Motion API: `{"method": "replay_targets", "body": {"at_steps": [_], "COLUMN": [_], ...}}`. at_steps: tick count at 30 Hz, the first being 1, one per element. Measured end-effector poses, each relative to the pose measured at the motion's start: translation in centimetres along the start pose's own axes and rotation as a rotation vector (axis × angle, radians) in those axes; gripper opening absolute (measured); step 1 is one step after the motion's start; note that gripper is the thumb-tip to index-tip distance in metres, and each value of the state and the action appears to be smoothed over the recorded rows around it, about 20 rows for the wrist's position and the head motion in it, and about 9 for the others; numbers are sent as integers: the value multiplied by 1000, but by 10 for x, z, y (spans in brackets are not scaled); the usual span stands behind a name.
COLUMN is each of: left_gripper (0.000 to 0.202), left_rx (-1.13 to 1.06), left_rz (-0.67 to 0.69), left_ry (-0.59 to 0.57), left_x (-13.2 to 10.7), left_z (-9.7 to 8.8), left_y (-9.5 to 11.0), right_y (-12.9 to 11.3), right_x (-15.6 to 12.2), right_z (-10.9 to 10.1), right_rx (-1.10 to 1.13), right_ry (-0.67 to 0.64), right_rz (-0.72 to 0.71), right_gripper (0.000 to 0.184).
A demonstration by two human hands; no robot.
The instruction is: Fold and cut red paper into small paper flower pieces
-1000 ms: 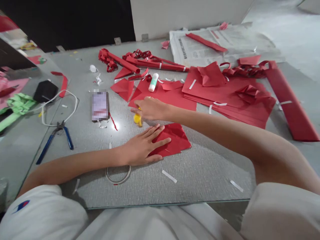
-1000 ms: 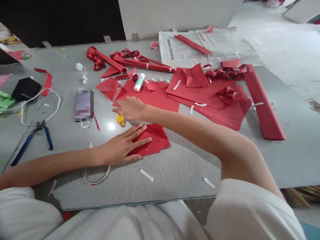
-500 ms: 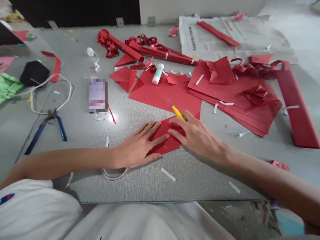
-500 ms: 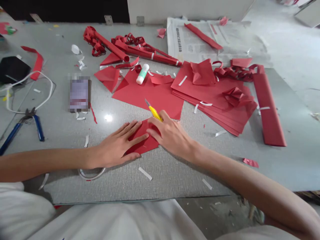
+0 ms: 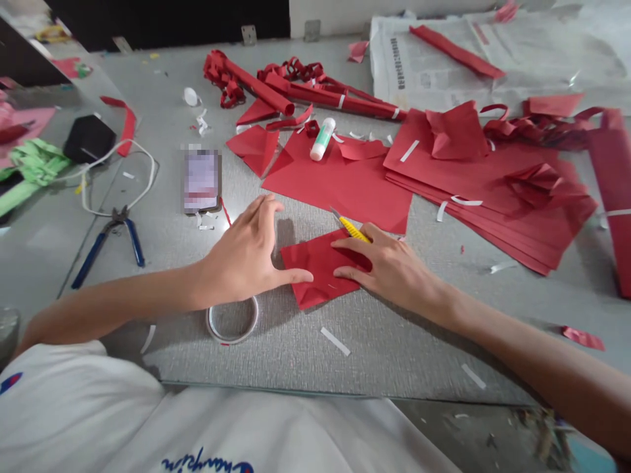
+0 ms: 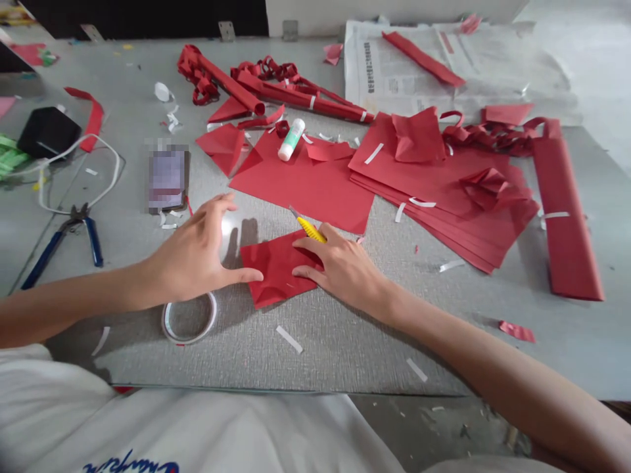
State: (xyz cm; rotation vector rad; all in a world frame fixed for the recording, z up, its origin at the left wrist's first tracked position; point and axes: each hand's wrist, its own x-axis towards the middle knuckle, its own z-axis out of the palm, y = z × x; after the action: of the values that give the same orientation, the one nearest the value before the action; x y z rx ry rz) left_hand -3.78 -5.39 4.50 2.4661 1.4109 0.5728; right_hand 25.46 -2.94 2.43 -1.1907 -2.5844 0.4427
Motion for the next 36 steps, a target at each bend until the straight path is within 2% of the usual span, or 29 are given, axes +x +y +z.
{"method": "replay_targets", "body": {"at_steps": [4,7,9,13,18,24,28,32,36], "left_gripper": [74,51,42,46,57,57,69,75,72], "left_rx": [-15,-6,1,-2,-9,15,0,0,-13], "left_rz": [69,74,71,58,27,118,115,120,200], "left_ry": [9,-13,-4,21,-19,-121,-141,-155,-181], "left_x": [-10,-18,-21,-21,-17,-13,-11,-9,-6], "left_z": [9,21,26,27,26,23,24,24,19], "left_y": [4,0,-4,-10,-10,-10,-11,-11,-9], "right_y": [-1,-1,-1,1,3,2,0,-5,-10], "right_x": [2,2,2,1,1,3,3,2,2], "right_z": [-1,-2,-2,0,0,0,0,-2,-2], "right_rx": [14,6,-1,-9,-51,-52,-44,-26,-33], "right_ry": [-22,-23,-20,-2,-2,-14,-19,-14,5], "right_rz": [17,29,28,11,-18,-29,-2,32,46], "right_gripper": [37,37,36,35,36,36,37,46,53]}}
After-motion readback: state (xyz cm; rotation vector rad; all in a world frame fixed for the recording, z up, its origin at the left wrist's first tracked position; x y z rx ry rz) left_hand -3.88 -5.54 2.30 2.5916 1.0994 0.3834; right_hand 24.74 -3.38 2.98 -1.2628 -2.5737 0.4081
